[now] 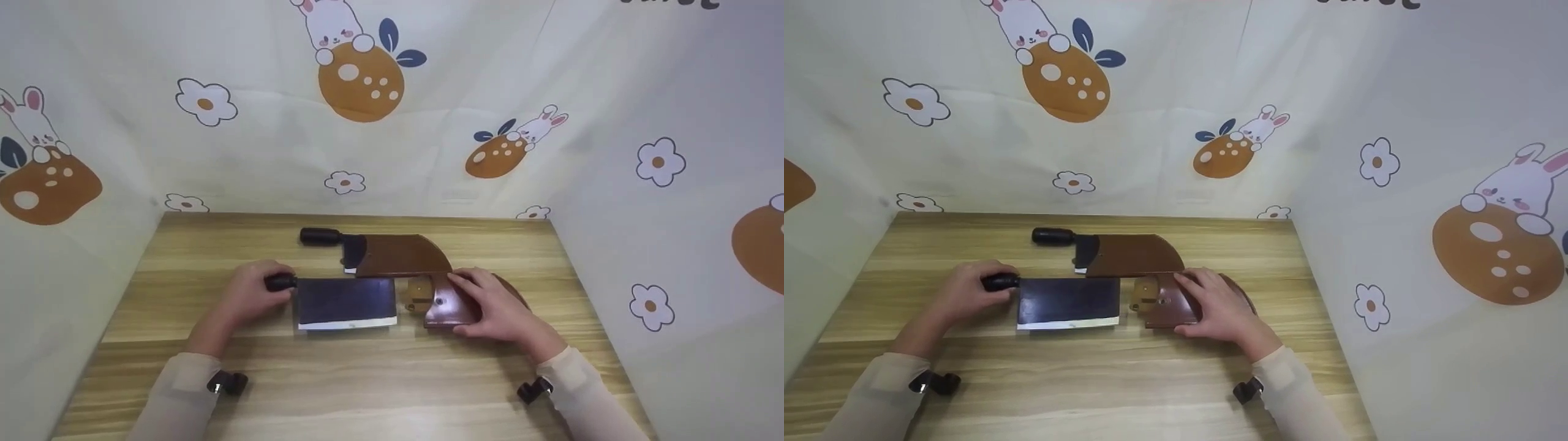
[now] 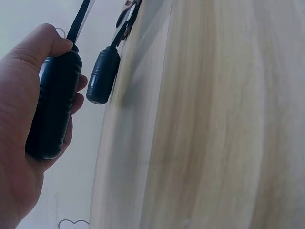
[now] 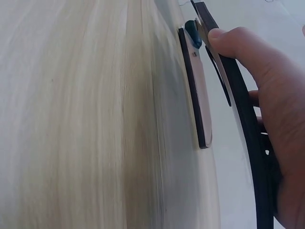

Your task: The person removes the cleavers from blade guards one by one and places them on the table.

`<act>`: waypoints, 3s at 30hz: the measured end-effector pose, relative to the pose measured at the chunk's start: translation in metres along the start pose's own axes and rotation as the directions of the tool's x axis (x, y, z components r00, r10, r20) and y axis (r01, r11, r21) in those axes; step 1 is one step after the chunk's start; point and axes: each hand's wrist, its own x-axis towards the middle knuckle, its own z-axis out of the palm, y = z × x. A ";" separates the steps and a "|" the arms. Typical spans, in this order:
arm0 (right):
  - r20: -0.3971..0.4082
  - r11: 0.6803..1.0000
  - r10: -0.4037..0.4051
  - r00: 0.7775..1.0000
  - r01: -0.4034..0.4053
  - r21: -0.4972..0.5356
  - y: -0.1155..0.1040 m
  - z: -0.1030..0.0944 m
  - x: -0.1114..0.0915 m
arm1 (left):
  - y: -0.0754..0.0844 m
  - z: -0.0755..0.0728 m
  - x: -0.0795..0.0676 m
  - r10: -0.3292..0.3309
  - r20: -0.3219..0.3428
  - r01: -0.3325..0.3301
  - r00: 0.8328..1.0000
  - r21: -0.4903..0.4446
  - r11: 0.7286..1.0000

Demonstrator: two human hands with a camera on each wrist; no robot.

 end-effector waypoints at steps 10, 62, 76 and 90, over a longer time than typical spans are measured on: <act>0.013 1.000 0.011 1.000 -0.011 0.014 0.005 -0.001 -0.003 | -0.007 0.000 -0.001 -0.005 0.025 0.004 1.000 0.040 0.999; 0.186 0.993 0.084 0.979 -0.098 0.069 0.011 0.026 0.001 | -0.017 0.011 0.004 0.051 0.149 -0.058 0.987 0.038 0.998; 0.096 0.992 0.041 0.995 -0.052 0.116 0.010 0.024 0.006 | -0.013 0.009 0.005 0.073 0.122 -0.074 0.990 0.004 0.997; 0.040 0.991 0.025 0.999 -0.030 0.132 0.007 0.004 0.039 | 0.001 0.005 0.032 0.019 0.126 -0.023 0.992 0.036 0.999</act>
